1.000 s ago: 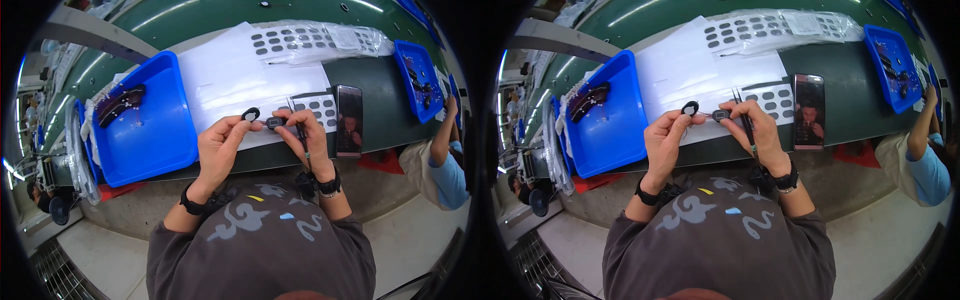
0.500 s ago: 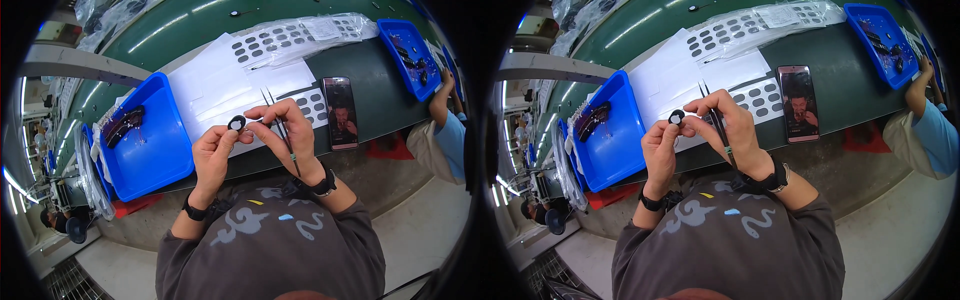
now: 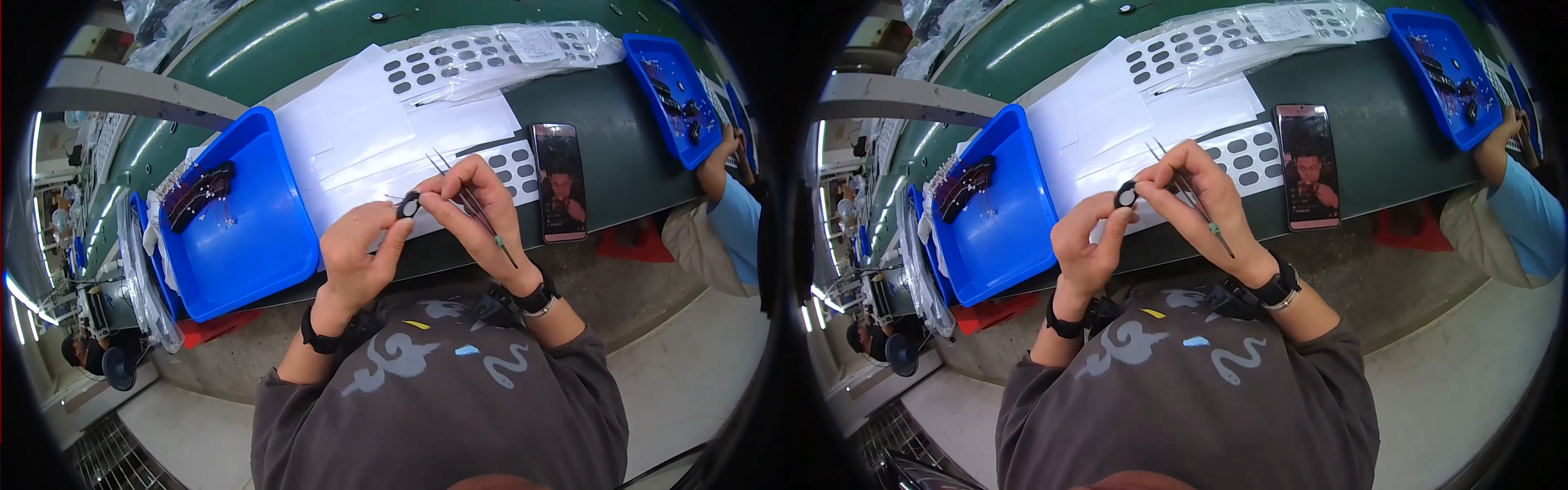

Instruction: Manually assemble small electronic components onto a template at a factory workstation using hands and a marking tool.

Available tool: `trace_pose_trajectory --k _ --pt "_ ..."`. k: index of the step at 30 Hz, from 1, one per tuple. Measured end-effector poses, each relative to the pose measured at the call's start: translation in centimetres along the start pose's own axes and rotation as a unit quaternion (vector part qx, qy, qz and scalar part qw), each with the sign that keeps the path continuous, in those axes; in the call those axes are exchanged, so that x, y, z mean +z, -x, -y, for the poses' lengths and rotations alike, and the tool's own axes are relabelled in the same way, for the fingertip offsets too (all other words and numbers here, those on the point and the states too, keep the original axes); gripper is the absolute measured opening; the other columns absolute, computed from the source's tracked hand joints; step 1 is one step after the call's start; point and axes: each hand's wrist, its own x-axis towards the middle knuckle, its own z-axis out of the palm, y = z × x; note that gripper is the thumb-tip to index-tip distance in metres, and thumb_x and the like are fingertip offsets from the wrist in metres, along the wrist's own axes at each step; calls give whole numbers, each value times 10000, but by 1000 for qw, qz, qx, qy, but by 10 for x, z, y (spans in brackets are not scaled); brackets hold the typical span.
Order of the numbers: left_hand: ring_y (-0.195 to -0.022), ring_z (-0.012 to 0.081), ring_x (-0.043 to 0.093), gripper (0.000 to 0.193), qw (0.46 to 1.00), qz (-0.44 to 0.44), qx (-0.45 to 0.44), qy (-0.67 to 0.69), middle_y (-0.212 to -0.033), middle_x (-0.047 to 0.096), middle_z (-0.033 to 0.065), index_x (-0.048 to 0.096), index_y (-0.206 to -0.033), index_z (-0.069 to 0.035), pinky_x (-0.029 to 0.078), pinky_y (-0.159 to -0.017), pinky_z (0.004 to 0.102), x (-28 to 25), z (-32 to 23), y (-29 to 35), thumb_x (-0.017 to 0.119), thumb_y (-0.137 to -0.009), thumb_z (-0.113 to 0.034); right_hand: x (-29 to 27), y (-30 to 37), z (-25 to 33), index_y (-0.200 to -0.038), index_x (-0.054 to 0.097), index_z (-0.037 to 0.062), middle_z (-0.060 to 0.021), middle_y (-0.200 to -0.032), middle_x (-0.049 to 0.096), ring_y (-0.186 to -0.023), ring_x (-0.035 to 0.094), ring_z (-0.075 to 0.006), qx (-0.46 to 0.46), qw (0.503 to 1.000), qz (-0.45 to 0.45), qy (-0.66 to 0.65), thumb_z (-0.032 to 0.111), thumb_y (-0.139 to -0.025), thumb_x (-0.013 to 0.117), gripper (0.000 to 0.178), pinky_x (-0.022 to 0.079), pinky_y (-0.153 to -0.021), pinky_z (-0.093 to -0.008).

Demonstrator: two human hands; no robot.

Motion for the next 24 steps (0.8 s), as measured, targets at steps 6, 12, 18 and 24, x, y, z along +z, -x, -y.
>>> trace_pose_trajectory --k 6,12,18,24 --pt "-806 225 704 232 940 -14 233 -247 -875 710 71 758 -1034 -44 594 -809 367 -24 2 -23 705 -808 -34 -12 1 23 -970 462 76 -81 -890 662 -840 657 -142 115 991 -36 -54 57 -975 646 185 532 -797 -273" --pt "-826 195 697 307 917 10 278 -287 -910 709 63 762 -1084 -55 592 -834 378 -31 5 -26 670 -791 -43 -4 0 33 -967 437 80 -66 -864 638 -789 652 -131 194 976 39 -90 73 -998 617 182 547 -740 -272" --pt "-815 198 699 280 917 -6 280 -285 -902 717 70 763 -1076 -60 592 -814 357 -25 9 -22 686 -807 -62 5 4 20 -971 433 72 -51 -867 615 -783 640 -112 121 992 28 -30 36 -986 624 196 539 -729 -252" --pt "-712 184 682 178 992 83 -92 16 -798 701 95 731 -1039 -31 558 -678 293 -30 -4 -18 693 -919 -156 4 6 5 -976 441 61 -46 -875 602 -787 608 -95 -53 974 23 218 -23 -955 646 223 529 -725 -238"
